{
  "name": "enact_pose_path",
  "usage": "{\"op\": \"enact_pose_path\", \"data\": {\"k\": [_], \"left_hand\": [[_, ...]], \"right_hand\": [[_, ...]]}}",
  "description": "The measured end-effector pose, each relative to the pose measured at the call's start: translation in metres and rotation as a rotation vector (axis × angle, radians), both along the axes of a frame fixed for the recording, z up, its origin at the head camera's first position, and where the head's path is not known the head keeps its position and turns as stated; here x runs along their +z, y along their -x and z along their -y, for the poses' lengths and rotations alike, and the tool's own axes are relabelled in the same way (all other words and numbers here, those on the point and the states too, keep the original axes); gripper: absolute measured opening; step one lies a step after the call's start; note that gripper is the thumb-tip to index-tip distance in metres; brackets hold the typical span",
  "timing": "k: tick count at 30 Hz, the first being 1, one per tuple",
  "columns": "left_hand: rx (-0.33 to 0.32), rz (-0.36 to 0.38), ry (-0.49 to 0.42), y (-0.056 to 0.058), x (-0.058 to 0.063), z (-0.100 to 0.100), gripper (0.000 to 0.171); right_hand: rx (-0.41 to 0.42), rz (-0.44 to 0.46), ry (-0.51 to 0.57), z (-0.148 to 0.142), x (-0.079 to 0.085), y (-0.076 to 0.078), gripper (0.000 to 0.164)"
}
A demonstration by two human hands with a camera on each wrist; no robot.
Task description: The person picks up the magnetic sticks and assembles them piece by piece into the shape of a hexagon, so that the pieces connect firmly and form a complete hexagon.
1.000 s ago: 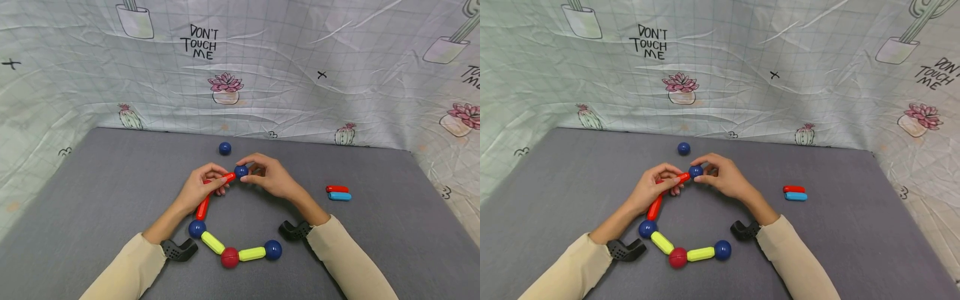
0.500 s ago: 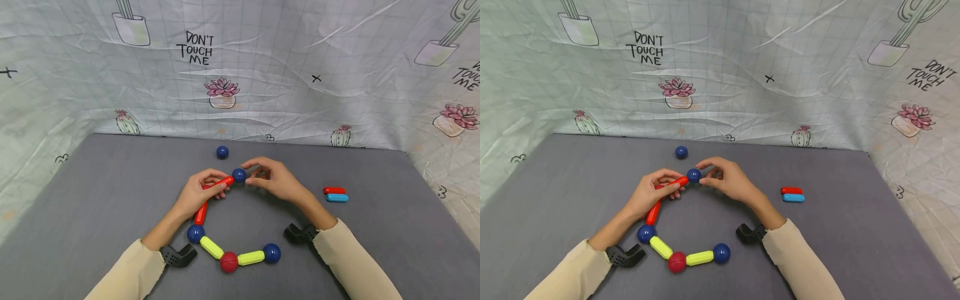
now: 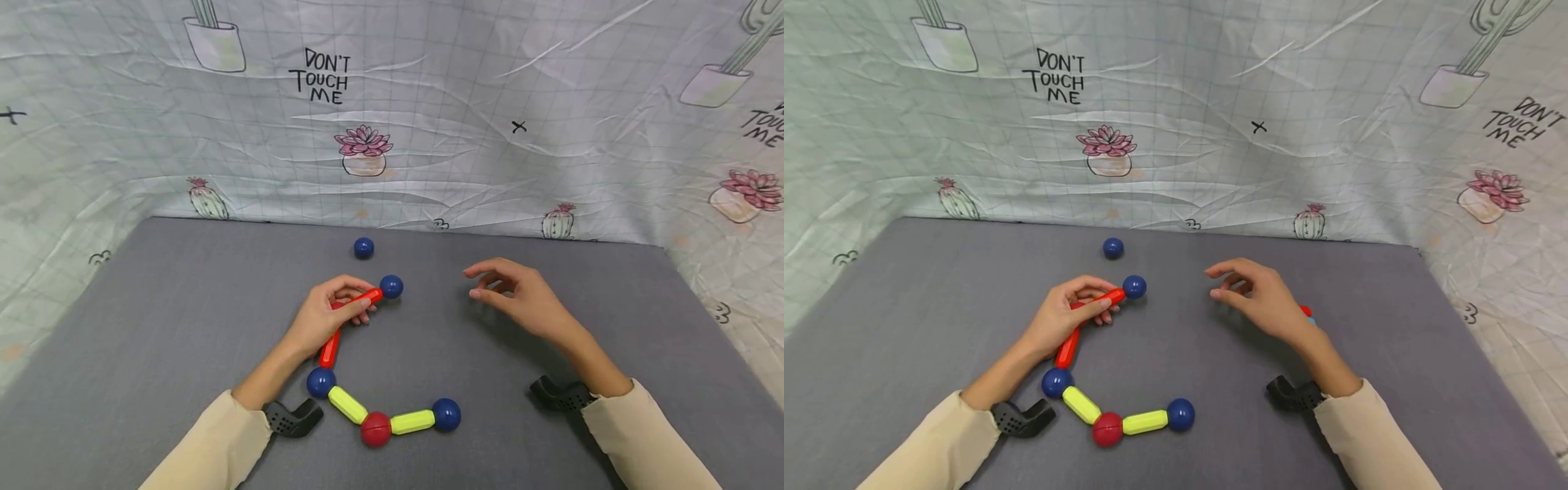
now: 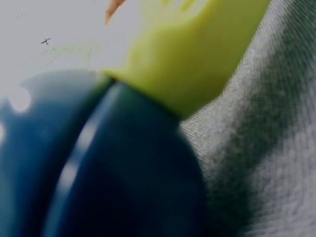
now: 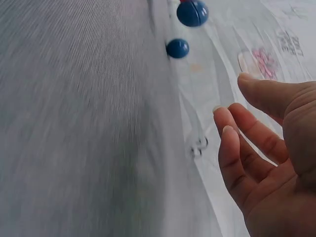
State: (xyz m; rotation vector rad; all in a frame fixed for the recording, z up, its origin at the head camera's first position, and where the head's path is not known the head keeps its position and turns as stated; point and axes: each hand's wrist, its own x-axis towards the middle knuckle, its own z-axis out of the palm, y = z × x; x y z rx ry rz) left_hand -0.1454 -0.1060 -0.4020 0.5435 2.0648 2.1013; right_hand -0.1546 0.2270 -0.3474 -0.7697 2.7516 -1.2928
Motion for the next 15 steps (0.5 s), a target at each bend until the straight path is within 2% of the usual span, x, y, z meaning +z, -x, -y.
{"op": "enact_pose_path", "data": {"k": [7,12,15], "left_hand": [[0.005,-0.014,0.015,-0.001,0.002,-0.001,0.022],[-0.008,-0.008,0.009,0.001,0.004,-0.001,0.022],[-0.036,0.004,-0.035,0.003,0.004,0.000,0.023]], "right_hand": [[-0.076,-0.051,-0.033,-0.033,-0.003,-0.008,0.029],[-0.140,-0.021,-0.055,-0.056,-0.007,-0.015,0.027],[-0.165,-0.021,-0.093,-0.071,-0.009,-0.019,0.028]]}}
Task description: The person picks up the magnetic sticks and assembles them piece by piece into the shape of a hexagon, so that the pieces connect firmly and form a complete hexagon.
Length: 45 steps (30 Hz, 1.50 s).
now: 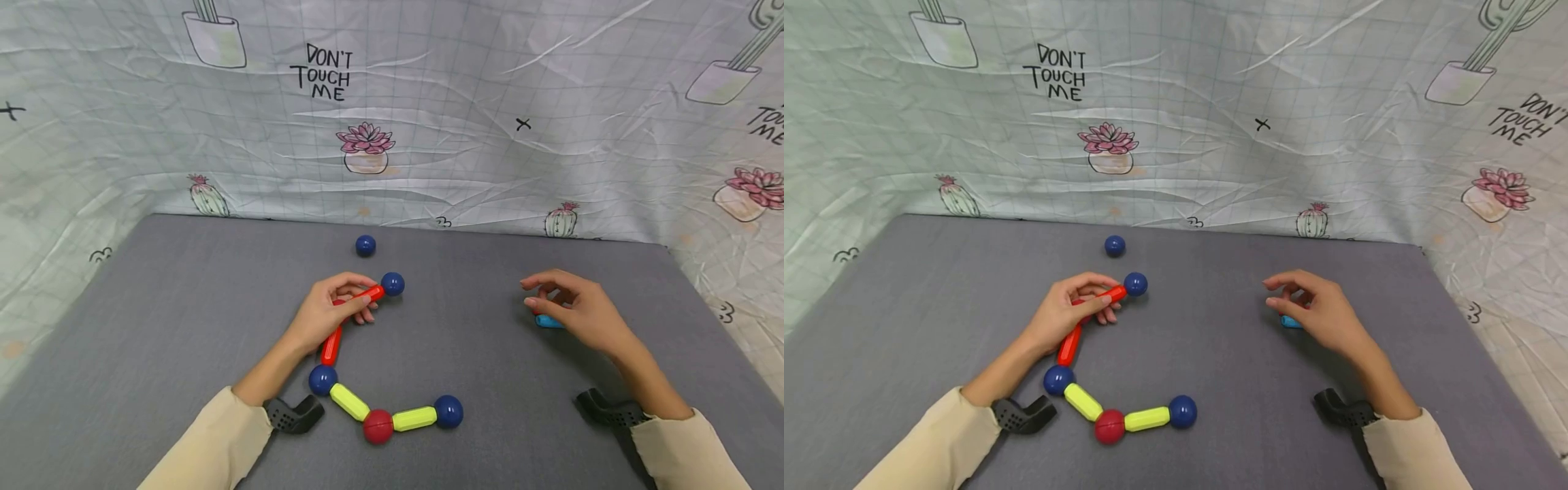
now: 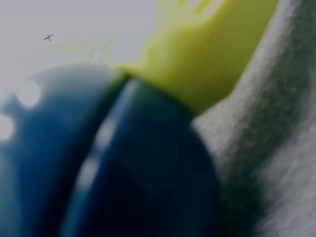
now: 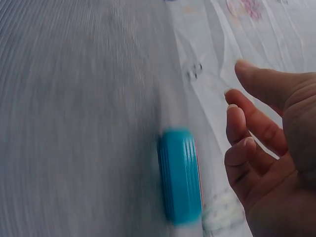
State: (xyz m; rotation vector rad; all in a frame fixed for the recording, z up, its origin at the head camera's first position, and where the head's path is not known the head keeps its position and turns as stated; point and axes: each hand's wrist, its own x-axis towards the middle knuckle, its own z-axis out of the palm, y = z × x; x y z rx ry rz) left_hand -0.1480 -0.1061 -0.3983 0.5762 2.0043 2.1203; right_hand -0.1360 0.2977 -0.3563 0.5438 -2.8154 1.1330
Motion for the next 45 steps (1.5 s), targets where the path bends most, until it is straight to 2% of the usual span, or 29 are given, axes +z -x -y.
{"op": "enact_pose_path", "data": {"k": [6,10,15,19,23,28,39,45], "left_hand": [[-0.051,0.007,-0.063,0.004,0.000,0.003,0.026],[-0.056,0.019,-0.052,0.006,0.001,0.007,0.030],[-0.106,0.069,-0.051,0.009,0.003,0.012,0.038],[-0.113,0.110,-0.068,0.010,0.004,0.015,0.041],[-0.102,0.119,-0.090,0.010,0.004,0.017,0.043],[-0.082,0.122,-0.105,0.010,0.003,0.017,0.045],[-0.164,0.065,-0.063,0.010,0.005,0.015,0.043],[-0.181,-0.047,0.040,0.009,0.003,0.016,0.042]], "right_hand": [[-0.018,-0.058,-0.089,-0.027,-0.003,-0.005,0.027],[-0.014,-0.081,-0.082,-0.033,0.002,-0.010,0.025],[0.010,-0.058,-0.074,-0.034,0.012,-0.014,0.023],[0.033,-0.034,-0.096,-0.046,0.003,-0.009,0.023],[0.040,-0.025,-0.094,-0.059,-0.010,-0.002,0.026],[0.034,-0.009,-0.087,-0.064,-0.015,0.000,0.026],[0.012,0.025,-0.093,-0.064,-0.018,-0.003,0.024],[0.033,0.005,-0.104,-0.065,-0.016,-0.003,0.025]]}}
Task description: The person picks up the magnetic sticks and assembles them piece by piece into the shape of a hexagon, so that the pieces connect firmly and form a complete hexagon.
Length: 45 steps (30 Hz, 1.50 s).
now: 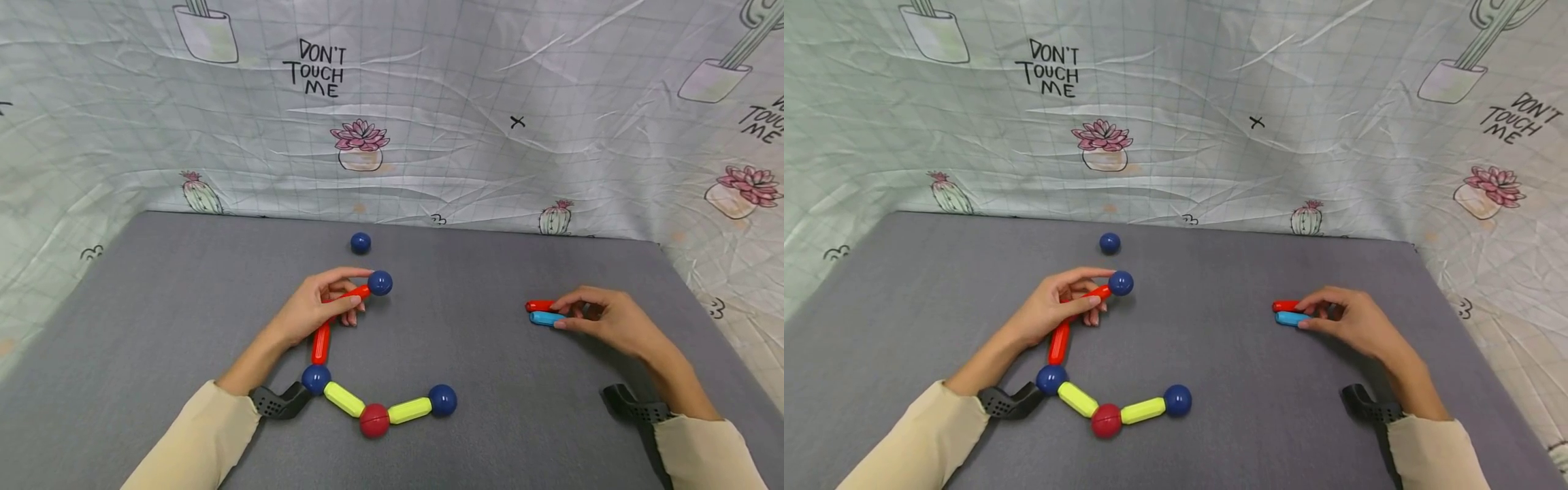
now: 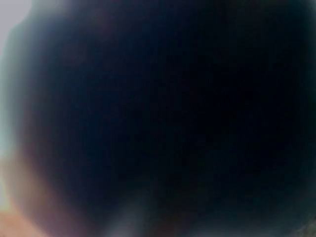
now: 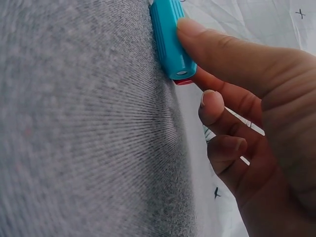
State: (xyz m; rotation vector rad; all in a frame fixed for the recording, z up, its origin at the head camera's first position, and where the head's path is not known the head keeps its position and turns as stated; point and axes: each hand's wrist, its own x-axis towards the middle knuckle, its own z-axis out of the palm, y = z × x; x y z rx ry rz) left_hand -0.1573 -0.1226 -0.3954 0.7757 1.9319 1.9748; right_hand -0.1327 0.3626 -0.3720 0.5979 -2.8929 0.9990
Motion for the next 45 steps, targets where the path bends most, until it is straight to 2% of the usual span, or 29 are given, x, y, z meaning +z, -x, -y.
{"op": "enact_pose_path", "data": {"k": [4,7,10,13,20,25,31,36,40,45], "left_hand": [[0.030,-0.059,0.067,0.000,-0.002,0.001,0.042],[0.065,-0.061,0.079,-0.001,-0.003,0.000,0.042],[0.069,-0.038,0.080,0.000,-0.003,0.001,0.042],[0.028,0.012,0.082,0.002,-0.001,0.005,0.043],[-0.119,0.185,0.047,0.005,0.007,0.026,0.051],[-0.208,0.246,-0.017,0.007,0.009,0.037,0.055],[-0.216,0.297,-0.028,0.006,0.010,0.036,0.055],[-0.230,0.307,-0.019,0.004,0.010,0.034,0.059],[-0.253,0.326,-0.047,0.002,0.009,0.031,0.059],[-0.237,0.308,-0.019,0.000,0.008,0.023,0.056]], "right_hand": [[0.007,-0.028,-0.024,0.002,0.002,-0.001,0.026],[0.005,-0.045,-0.032,0.011,0.010,-0.006,0.025],[0.003,-0.059,-0.032,0.021,0.021,-0.012,0.024],[0.002,-0.062,-0.035,0.022,0.022,-0.013,0.024],[0.014,-0.030,-0.056,0.006,0.002,-0.003,0.029],[0.023,-0.014,-0.068,0.005,0.002,-0.003,0.029],[0.036,-0.002,-0.081,0.007,0.004,-0.003,0.029],[0.048,-0.002,-0.084,0.006,0.004,-0.003,0.029],[0.054,0.014,-0.090,0.007,0.004,-0.002,0.028],[0.063,0.020,-0.108,0.007,0.004,-0.003,0.026]]}}
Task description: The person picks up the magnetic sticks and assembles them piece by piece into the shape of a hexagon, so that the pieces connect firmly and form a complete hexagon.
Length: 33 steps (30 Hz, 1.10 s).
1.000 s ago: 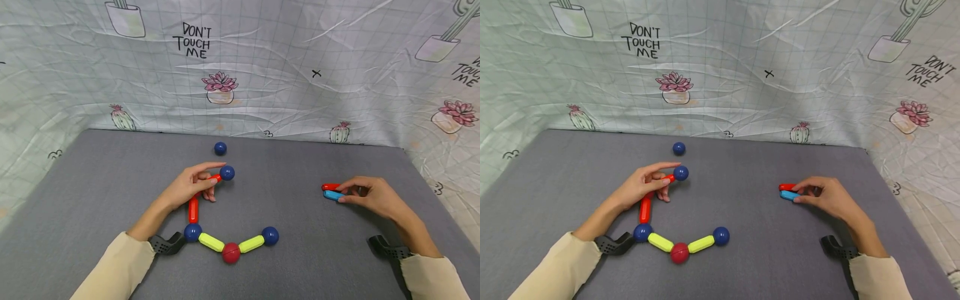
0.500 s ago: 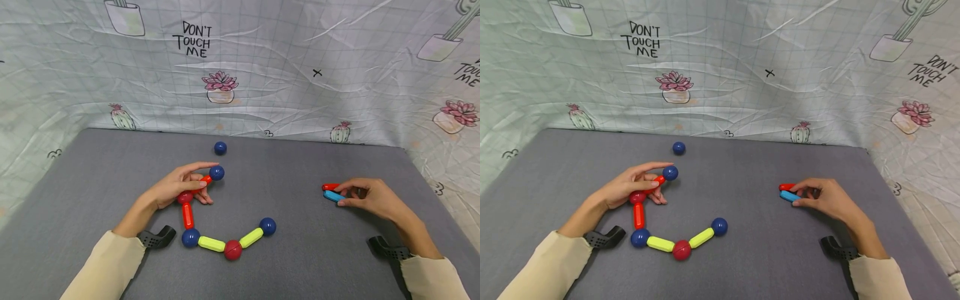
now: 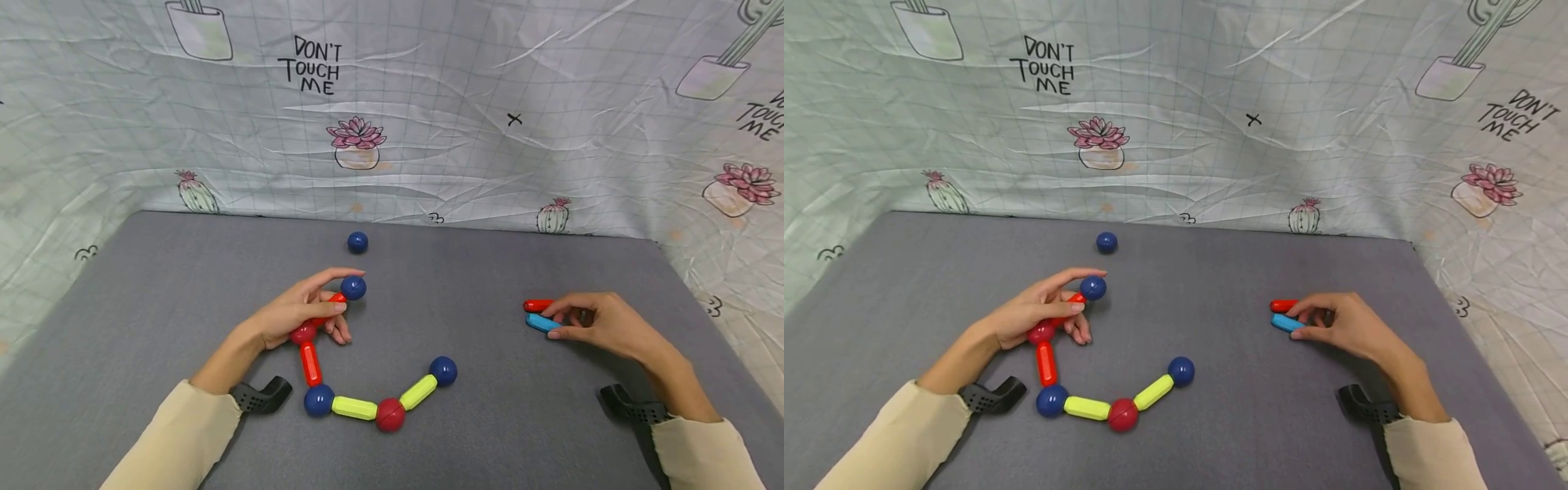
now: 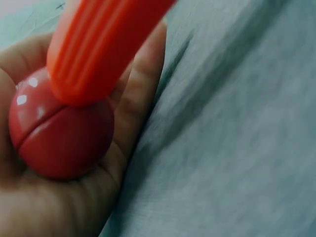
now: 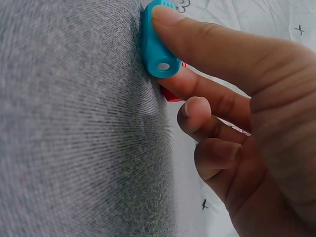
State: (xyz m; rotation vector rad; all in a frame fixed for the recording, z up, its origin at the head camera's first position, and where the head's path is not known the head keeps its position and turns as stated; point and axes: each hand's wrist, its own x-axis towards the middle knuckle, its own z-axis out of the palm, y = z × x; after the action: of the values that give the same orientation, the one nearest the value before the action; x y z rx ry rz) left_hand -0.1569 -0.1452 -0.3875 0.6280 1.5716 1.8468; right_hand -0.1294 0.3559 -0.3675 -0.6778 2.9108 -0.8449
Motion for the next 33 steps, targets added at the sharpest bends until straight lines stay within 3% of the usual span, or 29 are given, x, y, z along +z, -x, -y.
{"op": "enact_pose_path", "data": {"k": [6,14,28,33], "left_hand": [[0.108,-0.006,0.051,-0.006,0.000,-0.008,0.056],[0.197,-0.062,0.005,-0.019,-0.003,-0.018,0.054],[0.404,-0.055,-0.036,-0.036,-0.005,-0.048,0.054],[0.454,-0.025,-0.059,-0.040,-0.005,-0.056,0.053]], "right_hand": [[0.019,0.005,-0.005,0.001,0.000,-0.001,0.024],[0.031,0.000,-0.014,0.004,0.001,-0.001,0.023],[0.023,-0.063,-0.007,0.010,0.003,-0.002,0.022],[0.069,-0.122,0.021,0.023,0.008,-0.001,0.026]]}}
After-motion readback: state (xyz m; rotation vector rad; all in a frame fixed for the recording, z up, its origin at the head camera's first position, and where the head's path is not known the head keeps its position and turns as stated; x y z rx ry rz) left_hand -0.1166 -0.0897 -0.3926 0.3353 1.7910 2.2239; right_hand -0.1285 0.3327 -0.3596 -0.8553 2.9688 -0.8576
